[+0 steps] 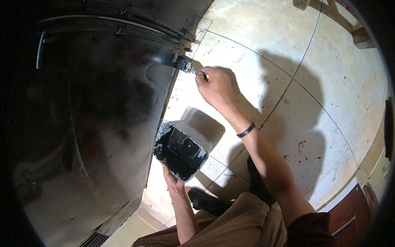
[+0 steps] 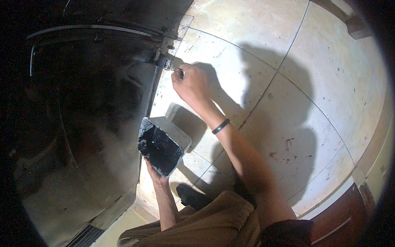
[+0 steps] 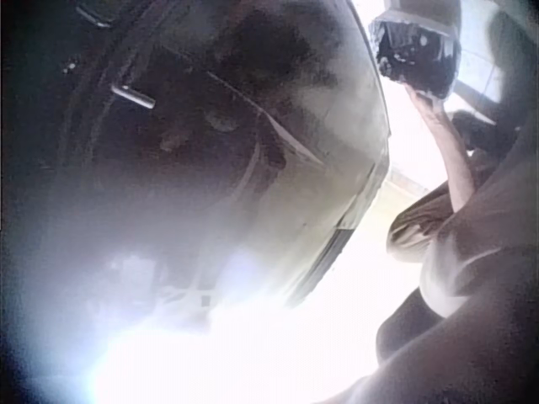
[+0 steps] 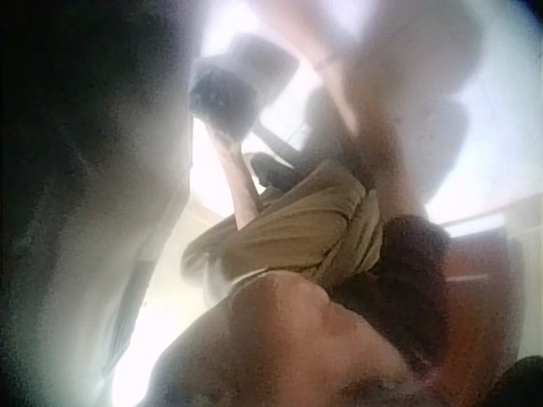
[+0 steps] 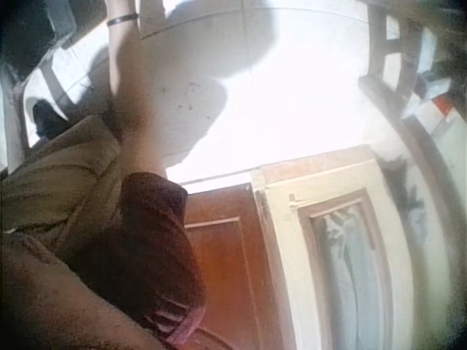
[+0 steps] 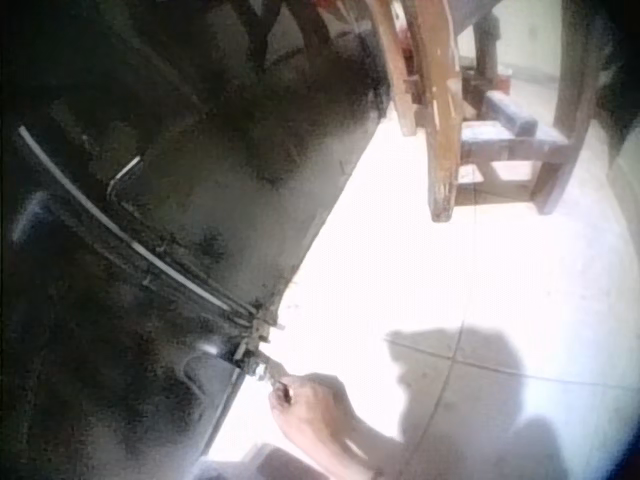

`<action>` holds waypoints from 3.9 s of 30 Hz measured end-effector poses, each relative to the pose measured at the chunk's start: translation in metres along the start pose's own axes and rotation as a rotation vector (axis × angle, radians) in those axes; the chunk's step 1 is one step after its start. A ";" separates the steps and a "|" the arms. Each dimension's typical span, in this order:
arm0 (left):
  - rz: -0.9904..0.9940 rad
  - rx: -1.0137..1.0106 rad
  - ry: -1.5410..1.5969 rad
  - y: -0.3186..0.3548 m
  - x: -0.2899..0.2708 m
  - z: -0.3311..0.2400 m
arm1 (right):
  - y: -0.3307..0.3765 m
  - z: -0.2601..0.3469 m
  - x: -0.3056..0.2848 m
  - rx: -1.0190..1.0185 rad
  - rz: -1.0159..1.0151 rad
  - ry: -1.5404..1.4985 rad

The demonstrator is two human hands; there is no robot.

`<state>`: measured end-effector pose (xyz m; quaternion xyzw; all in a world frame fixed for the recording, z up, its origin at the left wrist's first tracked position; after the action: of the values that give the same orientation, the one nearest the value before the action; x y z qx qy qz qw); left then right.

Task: The person paints the bottom edge and lower surface of a black metal gate using a paintbrush dipped into a black container of paint.

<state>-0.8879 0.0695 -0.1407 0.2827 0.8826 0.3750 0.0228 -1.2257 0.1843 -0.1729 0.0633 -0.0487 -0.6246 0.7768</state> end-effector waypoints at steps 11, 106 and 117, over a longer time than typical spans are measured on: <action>-0.029 0.000 -0.005 0.000 0.008 -0.001 | -0.004 0.012 -0.011 -0.089 0.002 -0.009; 0.013 0.010 -0.190 0.027 -0.058 0.014 | 0.046 -0.002 0.018 0.082 0.028 -0.114; 0.118 -0.179 0.025 0.021 -0.058 -0.006 | 0.044 0.017 0.021 -0.043 0.089 0.074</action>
<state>-0.8311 0.0472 -0.1324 0.3264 0.8276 0.4564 0.0149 -1.1812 0.1728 -0.1491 0.0674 -0.0094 -0.5877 0.8062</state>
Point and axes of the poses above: each hand's wrist, its own y-axis away from the middle knuckle, its own x-axis out of the palm, z = x × y, the point moved 2 cm from there along -y, towards the middle knuckle, and after that the axes turned 15 degrees about -y, right-handed, at the moved point
